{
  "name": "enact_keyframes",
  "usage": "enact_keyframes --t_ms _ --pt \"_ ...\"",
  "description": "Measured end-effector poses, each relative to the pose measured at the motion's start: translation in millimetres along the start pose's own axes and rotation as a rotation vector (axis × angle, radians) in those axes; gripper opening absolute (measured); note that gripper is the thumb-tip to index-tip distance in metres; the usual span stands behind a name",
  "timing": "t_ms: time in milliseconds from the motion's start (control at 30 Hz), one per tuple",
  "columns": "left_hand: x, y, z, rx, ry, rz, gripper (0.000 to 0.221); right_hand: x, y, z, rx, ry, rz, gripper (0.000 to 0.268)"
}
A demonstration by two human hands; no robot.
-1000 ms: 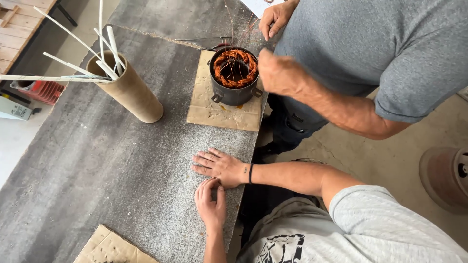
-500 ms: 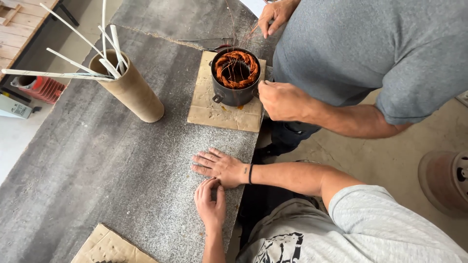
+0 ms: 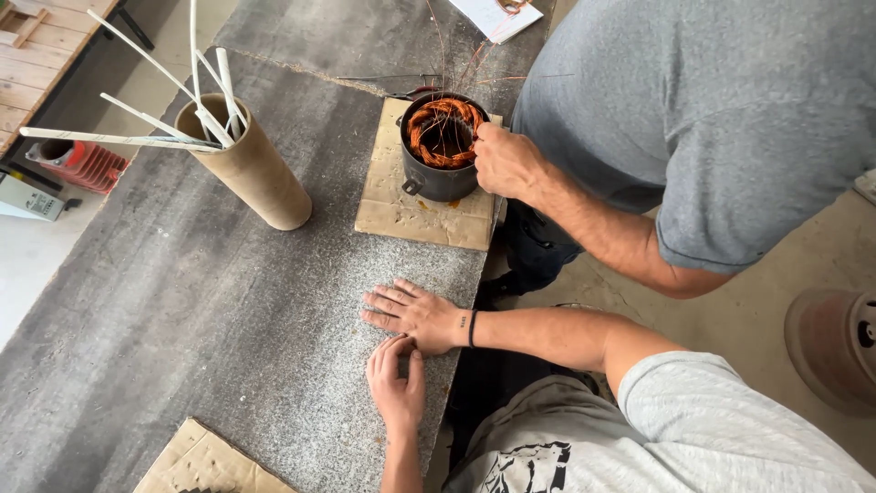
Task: Repairing an electric motor by organizing and trimming copper wire windings within the stator housing.
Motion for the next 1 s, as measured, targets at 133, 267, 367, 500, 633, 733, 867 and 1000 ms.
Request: enact_keyframes --t_ms 133,267,367,500,633,733,867,1000 --pt "0.3 3.8 -0.3 -0.017 0.001 0.002 0.027 -0.2 -0.6 3.5 -0.015 -0.019 -0.005 0.069" --pt "0.2 8.9 1.0 -0.050 -0.002 -0.053 0.029 -1.8 -0.8 1.6 -0.037 -0.070 -0.008 0.069" --pt "0.6 7.1 0.1 -0.033 -0.016 -0.050 0.030 -3.4 -0.9 2.0 -0.035 -0.114 -0.017 0.068" --pt "-1.1 6.0 2.5 0.009 -0.014 -0.045 0.028 -3.6 -0.8 1.4 -0.022 -0.099 -0.013 0.065" --pt "-2.5 6.8 5.5 0.053 -0.008 -0.067 0.027 -2.3 -2.3 3.7 -0.023 -0.046 -0.001 0.065" --pt "-2.3 6.2 5.7 0.046 -0.013 -0.064 0.027 -2.0 -2.8 7.1 -0.010 0.012 0.007 0.065" --pt "-1.8 4.8 4.0 0.038 -0.032 -0.055 0.028 -2.7 -2.4 5.7 -0.009 -0.030 -0.002 0.066" --pt "-0.7 4.3 2.9 0.032 -0.045 -0.035 0.030 -1.4 -3.5 10.1 -0.019 -0.025 -0.002 0.066"
Point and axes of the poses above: each hand's wrist, its own x-axis away from the middle knuckle, its own z-axis out of the back of the hand, y = z × x, the point moved 8 cm from there along -x, towards the middle knuckle, and after that the axes turned 8 degrees about -z, right-handed, at the moved point
